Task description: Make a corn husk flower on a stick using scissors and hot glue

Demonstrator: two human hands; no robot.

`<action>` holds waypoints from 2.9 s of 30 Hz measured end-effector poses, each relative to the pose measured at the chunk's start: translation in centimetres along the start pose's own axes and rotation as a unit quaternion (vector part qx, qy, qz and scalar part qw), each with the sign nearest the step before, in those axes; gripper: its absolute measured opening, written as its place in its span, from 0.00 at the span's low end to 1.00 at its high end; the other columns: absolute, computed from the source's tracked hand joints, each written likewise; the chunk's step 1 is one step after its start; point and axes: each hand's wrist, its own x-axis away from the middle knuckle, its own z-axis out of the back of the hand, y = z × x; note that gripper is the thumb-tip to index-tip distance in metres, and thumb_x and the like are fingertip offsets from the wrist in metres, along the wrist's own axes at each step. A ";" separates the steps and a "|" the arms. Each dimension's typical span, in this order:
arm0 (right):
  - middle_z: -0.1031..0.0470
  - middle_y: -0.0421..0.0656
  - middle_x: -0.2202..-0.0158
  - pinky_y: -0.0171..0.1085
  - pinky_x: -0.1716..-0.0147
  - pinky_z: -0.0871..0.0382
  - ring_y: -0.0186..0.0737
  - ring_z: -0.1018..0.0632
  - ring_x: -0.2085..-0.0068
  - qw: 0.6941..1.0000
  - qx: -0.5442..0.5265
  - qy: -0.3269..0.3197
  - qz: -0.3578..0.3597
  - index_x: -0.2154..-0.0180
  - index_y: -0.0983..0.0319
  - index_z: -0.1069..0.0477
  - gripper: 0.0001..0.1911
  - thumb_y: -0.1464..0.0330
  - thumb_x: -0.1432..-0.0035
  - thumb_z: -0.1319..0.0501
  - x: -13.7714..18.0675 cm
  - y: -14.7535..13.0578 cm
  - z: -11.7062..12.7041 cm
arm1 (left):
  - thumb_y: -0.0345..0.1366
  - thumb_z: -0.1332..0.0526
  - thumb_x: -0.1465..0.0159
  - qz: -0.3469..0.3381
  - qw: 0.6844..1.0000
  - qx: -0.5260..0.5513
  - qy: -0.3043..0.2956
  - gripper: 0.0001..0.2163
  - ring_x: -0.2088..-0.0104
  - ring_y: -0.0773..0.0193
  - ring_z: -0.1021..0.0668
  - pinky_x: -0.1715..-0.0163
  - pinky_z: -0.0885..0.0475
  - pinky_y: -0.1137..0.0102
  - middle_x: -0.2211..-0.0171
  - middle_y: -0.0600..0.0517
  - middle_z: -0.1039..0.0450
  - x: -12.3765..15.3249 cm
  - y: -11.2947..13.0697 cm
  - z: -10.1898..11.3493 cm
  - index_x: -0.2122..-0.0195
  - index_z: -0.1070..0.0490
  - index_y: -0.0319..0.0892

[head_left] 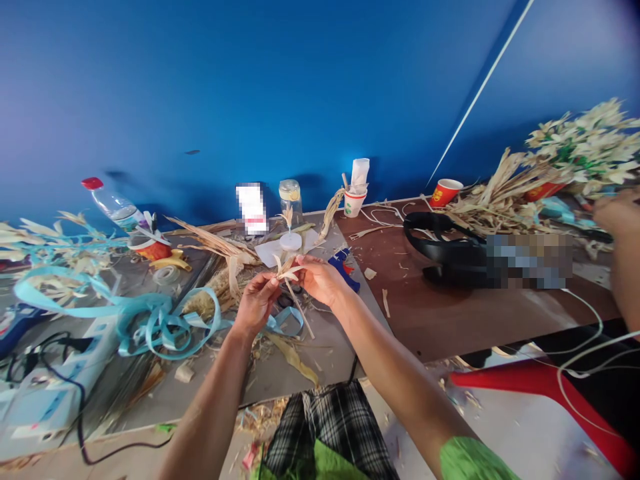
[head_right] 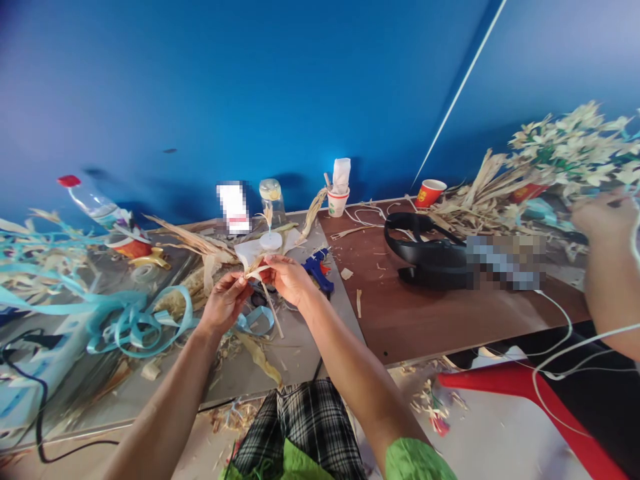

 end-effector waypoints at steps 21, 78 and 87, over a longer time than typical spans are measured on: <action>0.26 0.39 0.76 0.33 0.72 0.39 0.30 0.31 0.75 0.989 0.129 0.062 0.026 0.73 0.63 0.24 0.08 0.68 0.60 0.35 0.5 2.6 -1.4 | 0.40 0.36 0.46 -0.151 0.971 -0.168 0.081 0.09 0.83 0.74 0.39 0.82 0.45 0.76 0.81 0.57 0.34 -0.6 -1.2 1.0 0.71 0.30 0.39; 0.31 0.37 0.76 0.32 0.70 0.42 0.32 0.34 0.73 0.984 0.173 0.022 0.037 0.71 0.62 0.25 0.09 0.68 0.58 0.39 1.7 2.9 -3.5 | 0.36 0.41 0.43 -0.242 0.879 -0.377 0.164 0.05 0.70 0.66 0.27 0.67 0.34 0.72 0.73 0.54 0.28 -0.2 -0.8 0.9 0.71 0.29 0.41; 0.30 0.39 0.70 0.33 0.68 0.41 0.31 0.32 0.71 0.989 0.138 -0.055 0.004 0.68 0.62 0.27 0.10 0.70 0.57 0.38 1.7 3.5 -2.9 | 0.34 0.44 0.42 -0.265 0.831 -0.454 0.182 0.05 0.71 0.66 0.28 0.70 0.35 0.72 0.74 0.54 0.29 -0.2 -1.0 1.6 0.72 0.30 0.41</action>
